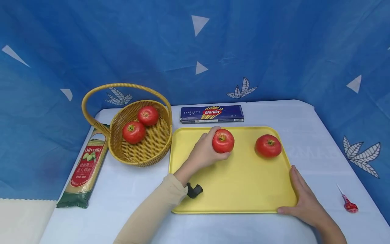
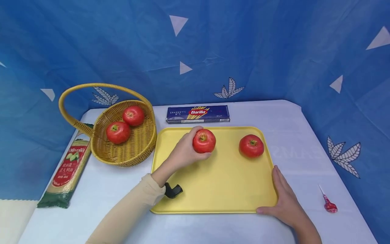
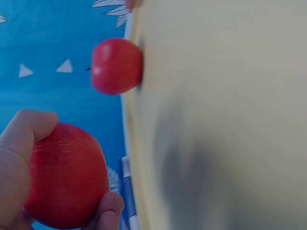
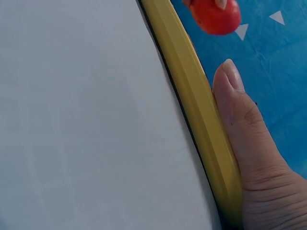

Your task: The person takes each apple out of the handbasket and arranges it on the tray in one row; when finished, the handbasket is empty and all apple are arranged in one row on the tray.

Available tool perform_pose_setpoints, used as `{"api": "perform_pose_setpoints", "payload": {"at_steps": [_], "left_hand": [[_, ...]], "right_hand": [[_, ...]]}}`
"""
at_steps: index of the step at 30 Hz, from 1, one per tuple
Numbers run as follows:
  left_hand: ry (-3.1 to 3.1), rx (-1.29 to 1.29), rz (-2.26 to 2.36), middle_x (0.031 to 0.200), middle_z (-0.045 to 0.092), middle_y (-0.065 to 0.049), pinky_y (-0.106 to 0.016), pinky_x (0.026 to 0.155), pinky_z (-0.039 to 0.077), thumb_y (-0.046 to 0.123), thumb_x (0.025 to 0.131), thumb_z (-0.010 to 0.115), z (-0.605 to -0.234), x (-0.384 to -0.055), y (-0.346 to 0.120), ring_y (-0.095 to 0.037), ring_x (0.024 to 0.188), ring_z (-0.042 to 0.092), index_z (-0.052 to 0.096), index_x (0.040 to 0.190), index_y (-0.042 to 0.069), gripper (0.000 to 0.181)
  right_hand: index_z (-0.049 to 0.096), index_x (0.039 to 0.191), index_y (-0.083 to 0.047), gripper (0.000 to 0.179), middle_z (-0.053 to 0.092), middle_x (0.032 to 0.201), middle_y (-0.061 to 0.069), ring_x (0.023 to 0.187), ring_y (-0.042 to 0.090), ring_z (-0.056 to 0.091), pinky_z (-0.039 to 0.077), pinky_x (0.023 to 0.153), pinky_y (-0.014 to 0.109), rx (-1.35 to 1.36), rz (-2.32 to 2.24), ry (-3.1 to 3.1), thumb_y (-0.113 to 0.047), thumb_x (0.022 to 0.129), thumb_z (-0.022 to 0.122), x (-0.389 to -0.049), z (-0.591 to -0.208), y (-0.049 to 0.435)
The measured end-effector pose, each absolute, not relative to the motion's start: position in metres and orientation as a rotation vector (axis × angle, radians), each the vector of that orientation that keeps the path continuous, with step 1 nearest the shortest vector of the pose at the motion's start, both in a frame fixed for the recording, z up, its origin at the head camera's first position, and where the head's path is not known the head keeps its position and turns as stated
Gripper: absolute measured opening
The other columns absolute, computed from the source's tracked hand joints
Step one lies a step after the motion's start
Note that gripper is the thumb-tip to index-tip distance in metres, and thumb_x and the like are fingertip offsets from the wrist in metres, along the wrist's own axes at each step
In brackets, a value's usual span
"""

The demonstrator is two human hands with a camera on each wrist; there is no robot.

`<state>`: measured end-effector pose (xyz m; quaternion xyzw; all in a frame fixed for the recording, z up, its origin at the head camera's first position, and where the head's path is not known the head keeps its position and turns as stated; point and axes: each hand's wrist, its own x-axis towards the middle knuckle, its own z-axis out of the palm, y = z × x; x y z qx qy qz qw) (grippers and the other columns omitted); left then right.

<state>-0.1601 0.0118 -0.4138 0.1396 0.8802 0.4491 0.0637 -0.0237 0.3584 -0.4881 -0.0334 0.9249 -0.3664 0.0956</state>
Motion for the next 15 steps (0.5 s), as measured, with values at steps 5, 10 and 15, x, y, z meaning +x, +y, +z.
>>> {"api": "perform_pose_setpoints", "payload": {"at_steps": [5, 10, 15], "left_hand": [[2.648, 0.437, 1.314, 0.116, 0.057, -0.002, -0.029, 0.075, 0.054, 0.034, 0.072, 0.085, -0.425, -0.172, 0.033, -0.017, 0.097, 0.057, 0.041, 0.143, 0.027, 0.084], [2.651, 0.456, 1.239, 0.116, 0.056, -0.005, -0.026, 0.073, 0.053, 0.036, 0.073, 0.084, -0.431, -0.179, 0.05, -0.018, 0.094, 0.057, 0.039, 0.146, 0.025, 0.087], [2.648, 0.473, 1.185, 0.114, 0.055, -0.006, -0.025, 0.068, 0.051, 0.037, 0.073, 0.084, -0.434, -0.182, 0.065, -0.017, 0.09, 0.057, 0.038, 0.147, 0.025, 0.088]], "right_hand": [[-0.018, 0.156, -0.023, 0.136, -0.02, 0.166, 0.007, 0.152, 0.044, -0.013, 0.0, 0.113, 0.074, -0.088, -1.086, 2.726, -0.038, 0.071, 0.088, -0.024, -0.486, 0.357], [-0.019, 0.156, -0.023, 0.137, -0.021, 0.165, 0.007, 0.152, 0.043, -0.013, 0.001, 0.112, 0.076, -0.072, -1.076, 2.724, -0.039, 0.071, 0.088, -0.024, -0.485, 0.356], [-0.019, 0.156, -0.023, 0.137, -0.021, 0.165, 0.007, 0.151, 0.044, -0.013, 0.001, 0.112, 0.075, -0.064, -1.07, 2.723, -0.039, 0.071, 0.088, -0.024, -0.485, 0.355]]}}
